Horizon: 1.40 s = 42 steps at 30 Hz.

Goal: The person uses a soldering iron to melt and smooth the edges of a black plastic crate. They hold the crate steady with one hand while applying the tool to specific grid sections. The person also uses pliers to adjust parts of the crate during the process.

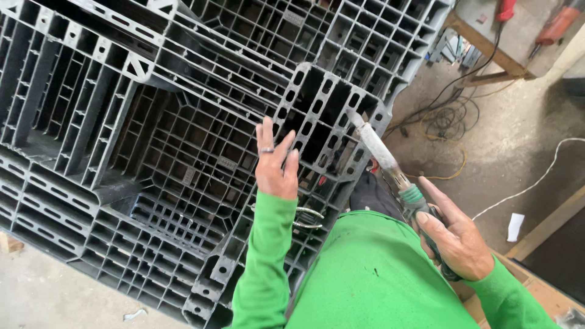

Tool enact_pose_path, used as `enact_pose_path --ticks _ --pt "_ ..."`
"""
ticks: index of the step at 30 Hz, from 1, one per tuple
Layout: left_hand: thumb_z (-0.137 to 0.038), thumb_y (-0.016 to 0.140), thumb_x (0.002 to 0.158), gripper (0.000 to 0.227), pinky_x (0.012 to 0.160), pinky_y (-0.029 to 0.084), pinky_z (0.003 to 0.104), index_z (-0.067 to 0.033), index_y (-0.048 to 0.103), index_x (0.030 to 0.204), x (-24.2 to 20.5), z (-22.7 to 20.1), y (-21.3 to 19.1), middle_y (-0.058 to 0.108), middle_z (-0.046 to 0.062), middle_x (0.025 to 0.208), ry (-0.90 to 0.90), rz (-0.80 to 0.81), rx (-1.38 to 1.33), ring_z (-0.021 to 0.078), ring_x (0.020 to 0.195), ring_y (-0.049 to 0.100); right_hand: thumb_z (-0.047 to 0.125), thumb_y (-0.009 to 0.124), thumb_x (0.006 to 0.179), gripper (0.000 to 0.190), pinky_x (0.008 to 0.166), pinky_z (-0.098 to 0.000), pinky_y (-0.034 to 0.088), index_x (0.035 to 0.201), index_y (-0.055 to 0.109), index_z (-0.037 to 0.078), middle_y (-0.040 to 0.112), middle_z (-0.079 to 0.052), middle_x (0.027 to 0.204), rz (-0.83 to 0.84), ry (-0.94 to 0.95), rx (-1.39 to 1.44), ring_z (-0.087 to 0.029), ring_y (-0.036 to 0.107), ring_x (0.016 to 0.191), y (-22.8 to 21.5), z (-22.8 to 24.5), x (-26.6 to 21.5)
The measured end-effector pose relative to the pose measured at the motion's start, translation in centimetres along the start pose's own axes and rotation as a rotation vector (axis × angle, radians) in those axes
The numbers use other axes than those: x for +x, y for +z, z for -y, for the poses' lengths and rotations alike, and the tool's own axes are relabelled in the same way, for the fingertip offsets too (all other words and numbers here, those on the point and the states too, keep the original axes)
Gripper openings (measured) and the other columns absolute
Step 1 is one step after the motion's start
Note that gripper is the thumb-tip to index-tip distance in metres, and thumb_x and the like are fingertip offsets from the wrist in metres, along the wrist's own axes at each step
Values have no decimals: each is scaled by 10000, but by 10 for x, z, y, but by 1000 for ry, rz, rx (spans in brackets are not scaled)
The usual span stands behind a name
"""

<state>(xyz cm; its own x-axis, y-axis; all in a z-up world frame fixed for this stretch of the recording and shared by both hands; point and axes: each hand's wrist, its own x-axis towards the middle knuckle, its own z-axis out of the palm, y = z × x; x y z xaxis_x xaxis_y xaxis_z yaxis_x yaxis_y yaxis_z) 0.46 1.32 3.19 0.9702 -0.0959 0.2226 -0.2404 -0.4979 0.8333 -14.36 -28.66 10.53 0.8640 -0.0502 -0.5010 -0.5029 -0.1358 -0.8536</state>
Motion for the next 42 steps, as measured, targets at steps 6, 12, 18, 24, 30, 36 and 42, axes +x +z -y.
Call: enact_pose_path --ticks 6,12,18,24,30,36,42 --pt "-146 713 945 411 1187 366 515 -26 662 1335 -66 -42 -33 382 280 1603 -66 -20 295 452 1470 391 141 620 942 679 522 -254 472 1595 440 104 618 -55 879 -182 96 5 -106 555 596 -21 -5 0" --pt "-367 727 909 513 884 468 485 -35 622 1286 -92 -75 -36 615 174 1058 -522 -58 549 346 1009 569 149 715 886 683 656 -316 546 1544 535 141 725 -144 868 -282 75 -614 -159 674 626 -63 3 2" --pt "-435 747 862 693 810 506 484 -16 476 1342 -77 -83 -13 704 118 942 -813 -98 466 316 898 670 160 713 870 602 813 -284 544 1448 576 63 725 -162 1156 -198 -295 -556 -157 714 921 -101 -3 22" --pt "-226 732 773 853 875 497 485 22 364 1501 -83 -81 22 688 170 885 -892 -432 504 365 902 656 117 710 957 688 568 -309 525 1625 545 135 650 -157 750 -62 81 -278 -162 592 598 -141 -30 39" --pt "-196 784 750 475 924 462 532 29 631 1139 -95 -63 30 684 211 970 -1003 -407 743 413 992 617 97 648 887 650 517 -257 447 1517 486 81 628 -35 854 46 82 5 -96 528 564 -200 -31 60" --pt "-201 621 1024 248 886 487 542 32 586 1101 -81 -88 51 663 237 1014 -889 -443 860 415 961 633 105 630 926 674 529 -261 455 1574 450 69 605 -94 840 49 48 27 -126 563 572 -263 -27 86" --pt "-162 547 946 283 570 606 382 12 540 1169 -7 -148 153 667 96 877 -701 -434 -529 215 695 681 86 591 907 656 480 -272 471 1543 435 43 614 -58 946 -81 17 274 -133 564 547 -286 -22 116"
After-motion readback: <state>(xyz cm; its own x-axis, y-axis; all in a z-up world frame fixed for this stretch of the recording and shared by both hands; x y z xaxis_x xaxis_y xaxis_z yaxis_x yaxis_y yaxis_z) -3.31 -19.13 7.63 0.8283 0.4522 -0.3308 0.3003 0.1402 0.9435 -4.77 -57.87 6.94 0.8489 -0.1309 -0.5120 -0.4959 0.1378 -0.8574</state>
